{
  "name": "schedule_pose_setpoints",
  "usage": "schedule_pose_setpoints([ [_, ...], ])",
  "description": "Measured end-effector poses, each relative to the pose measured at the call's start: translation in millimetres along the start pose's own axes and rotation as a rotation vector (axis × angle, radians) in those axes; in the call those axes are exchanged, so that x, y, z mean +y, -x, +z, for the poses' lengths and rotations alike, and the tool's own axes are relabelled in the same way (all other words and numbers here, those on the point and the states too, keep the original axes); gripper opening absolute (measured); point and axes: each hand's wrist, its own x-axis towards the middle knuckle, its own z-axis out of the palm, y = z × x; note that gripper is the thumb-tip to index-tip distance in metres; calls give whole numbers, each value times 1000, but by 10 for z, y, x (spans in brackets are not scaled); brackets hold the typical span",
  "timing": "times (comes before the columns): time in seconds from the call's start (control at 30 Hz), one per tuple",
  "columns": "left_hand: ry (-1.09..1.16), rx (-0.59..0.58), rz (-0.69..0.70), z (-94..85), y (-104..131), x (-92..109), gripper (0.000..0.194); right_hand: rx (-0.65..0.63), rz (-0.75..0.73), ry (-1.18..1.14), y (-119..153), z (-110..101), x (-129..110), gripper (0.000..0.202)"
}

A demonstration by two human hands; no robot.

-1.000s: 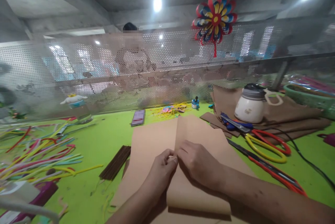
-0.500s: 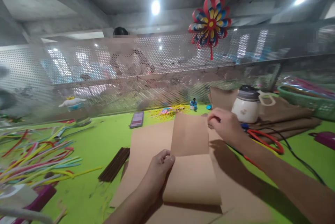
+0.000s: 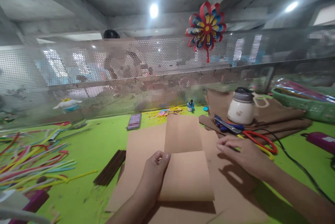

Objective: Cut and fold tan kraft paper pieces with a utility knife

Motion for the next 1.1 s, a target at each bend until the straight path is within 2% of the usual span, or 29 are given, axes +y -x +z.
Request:
schedule_pose_setpoints([
  [0.07, -25, -9, 21, 0, -1, 2, 42, -14, -51, -4, -21, 57, -120, 33],
  [0.2, -38, -62, 61, 2, 22, 20, 40, -28, -318, 116, -169, 254, -347, 9],
  [0.27, -54, -87, 72, -6, 32, 34, 39, -112, -423, 247, -263, 374, -389, 10],
  [0.37, -97, -125, 78, -28, 18, 45, 37, -248, -496, 411, -363, 543, -351, 16],
  [0.6, -267, -130, 65, -49, -94, -20, 33, -390, -560, 529, -400, 767, -194, 22],
  [0.87, -281, -111, 24, -7, -134, -23, 30, -471, -593, 597, -501, 821, -253, 21],
  [1.1, -305, -65, 8, 6, -154, 4, 30, -484, -542, 587, -515, 876, -269, 16],
])
